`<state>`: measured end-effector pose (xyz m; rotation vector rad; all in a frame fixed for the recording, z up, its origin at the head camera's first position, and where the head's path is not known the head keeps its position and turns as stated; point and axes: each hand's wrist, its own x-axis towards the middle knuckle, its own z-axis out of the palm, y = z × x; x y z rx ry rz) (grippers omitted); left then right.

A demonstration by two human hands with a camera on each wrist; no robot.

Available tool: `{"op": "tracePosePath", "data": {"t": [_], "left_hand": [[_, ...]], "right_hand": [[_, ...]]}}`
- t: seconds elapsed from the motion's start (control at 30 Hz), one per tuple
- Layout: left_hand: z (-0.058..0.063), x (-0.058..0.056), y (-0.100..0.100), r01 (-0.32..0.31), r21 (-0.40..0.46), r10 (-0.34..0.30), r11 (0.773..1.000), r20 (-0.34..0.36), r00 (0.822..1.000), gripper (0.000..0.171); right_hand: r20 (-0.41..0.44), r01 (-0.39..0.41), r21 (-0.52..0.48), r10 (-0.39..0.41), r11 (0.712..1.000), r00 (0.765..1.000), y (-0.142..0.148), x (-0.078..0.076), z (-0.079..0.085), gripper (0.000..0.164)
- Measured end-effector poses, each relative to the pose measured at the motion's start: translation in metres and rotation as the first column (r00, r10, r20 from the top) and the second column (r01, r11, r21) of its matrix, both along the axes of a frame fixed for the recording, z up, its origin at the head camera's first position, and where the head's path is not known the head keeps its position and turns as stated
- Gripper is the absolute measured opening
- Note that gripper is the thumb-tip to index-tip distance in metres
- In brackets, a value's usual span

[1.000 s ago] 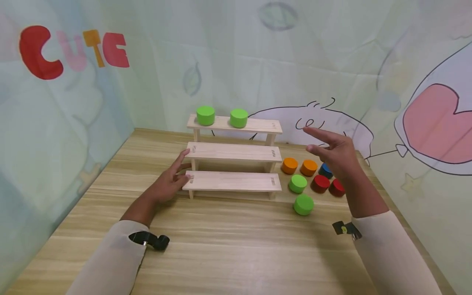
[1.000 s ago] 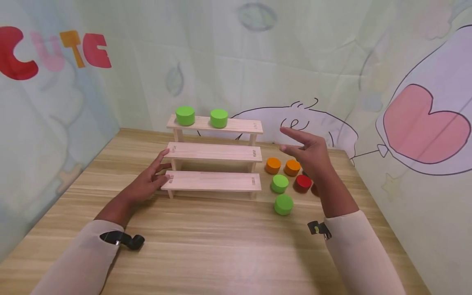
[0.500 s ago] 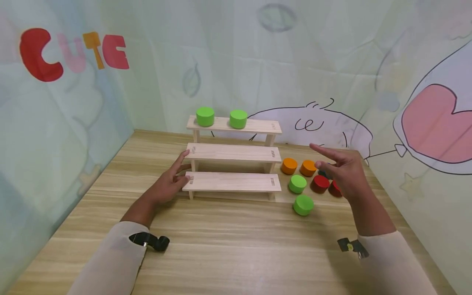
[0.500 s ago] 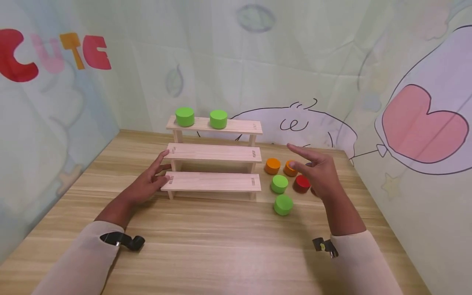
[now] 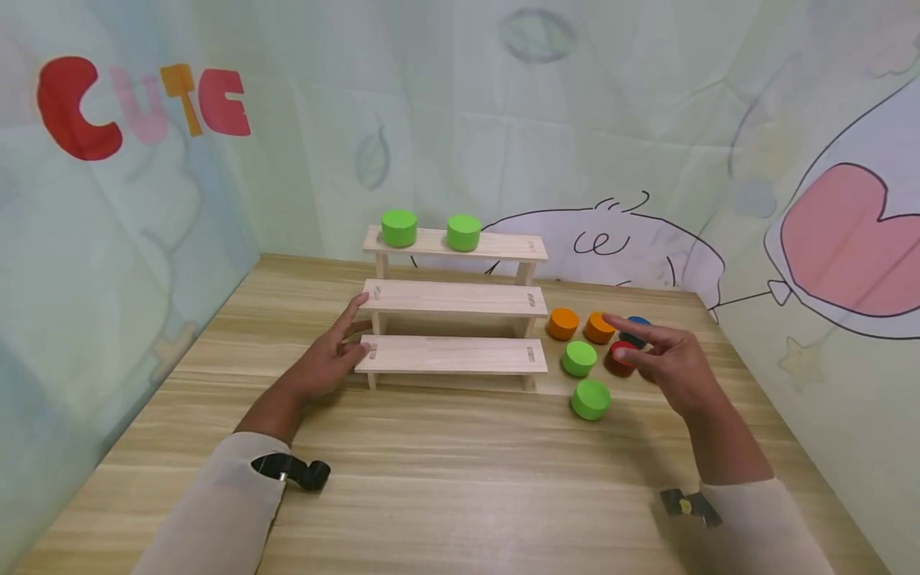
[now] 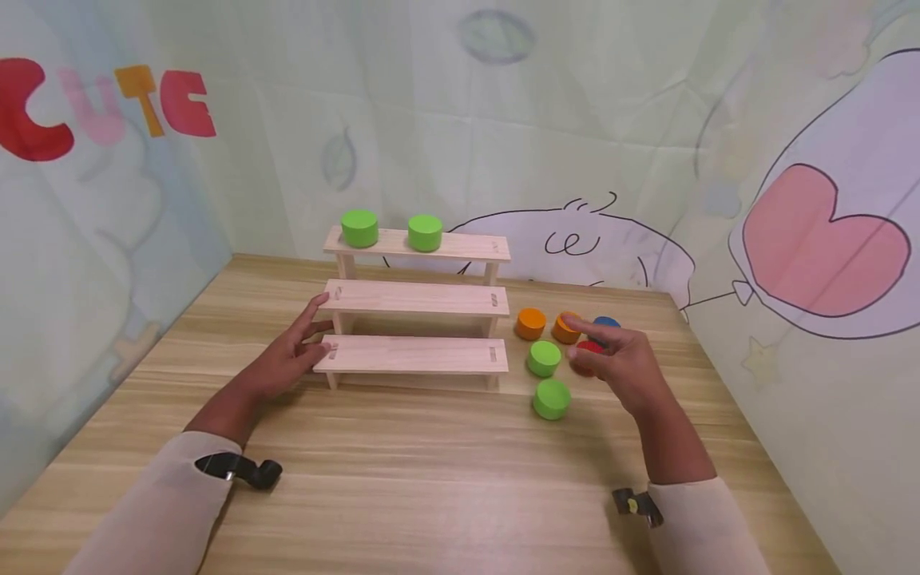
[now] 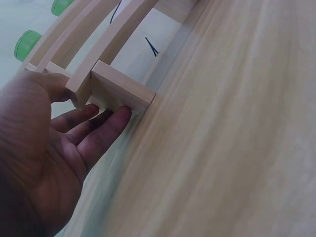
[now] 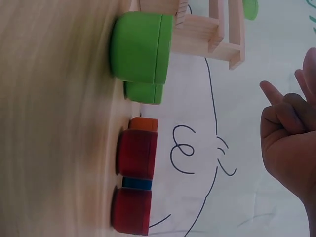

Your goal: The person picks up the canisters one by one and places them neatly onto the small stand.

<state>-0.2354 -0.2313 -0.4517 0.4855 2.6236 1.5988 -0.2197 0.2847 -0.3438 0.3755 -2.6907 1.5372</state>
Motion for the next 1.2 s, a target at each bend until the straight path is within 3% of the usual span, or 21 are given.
{"op": "tracePosePath", "data": {"t": [0.17,0.37,0.57,0.77,0.97,1.2], "left_hand": [[0.000,0.000,-0.001,0.001,-0.004,-0.001,1.000,-0.004,1.000,0.075],[0.000,0.000,-0.001,0.003,-0.009,-0.003,1.000,-0.012,1.000,0.076],[-0.001,-0.001,-0.001,0.009,-0.007,-0.009,1.000,-0.009,1.000,0.076],[0.000,-0.002,-0.001,0.003,-0.012,-0.003,1.000,-0.008,1.000,0.075],[-0.002,-0.002,0.000,-0.009,-0.008,0.009,1.000,0.016,1.000,0.075],[-0.001,-0.002,0.000,-0.009,-0.014,0.009,1.000,0.004,1.000,0.075]], "right_hand": [[0.070,0.007,0.052,-0.011,0.999,0.998,0.007,-0.002,-0.009,0.055],[0.117,-0.086,0.053,0.079,0.995,0.990,0.015,-0.007,-0.024,0.054],[0.195,-0.117,0.120,0.092,0.986,0.977,0.019,-0.012,-0.034,0.050],[0.252,-0.140,0.087,0.114,0.986,0.961,0.021,-0.017,-0.041,0.047],[0.337,-0.149,0.117,0.102,0.982,0.936,0.025,-0.018,-0.046,0.052],[0.369,-0.217,0.084,0.172,0.973,0.913,0.027,-0.021,-0.055,0.053]]}}
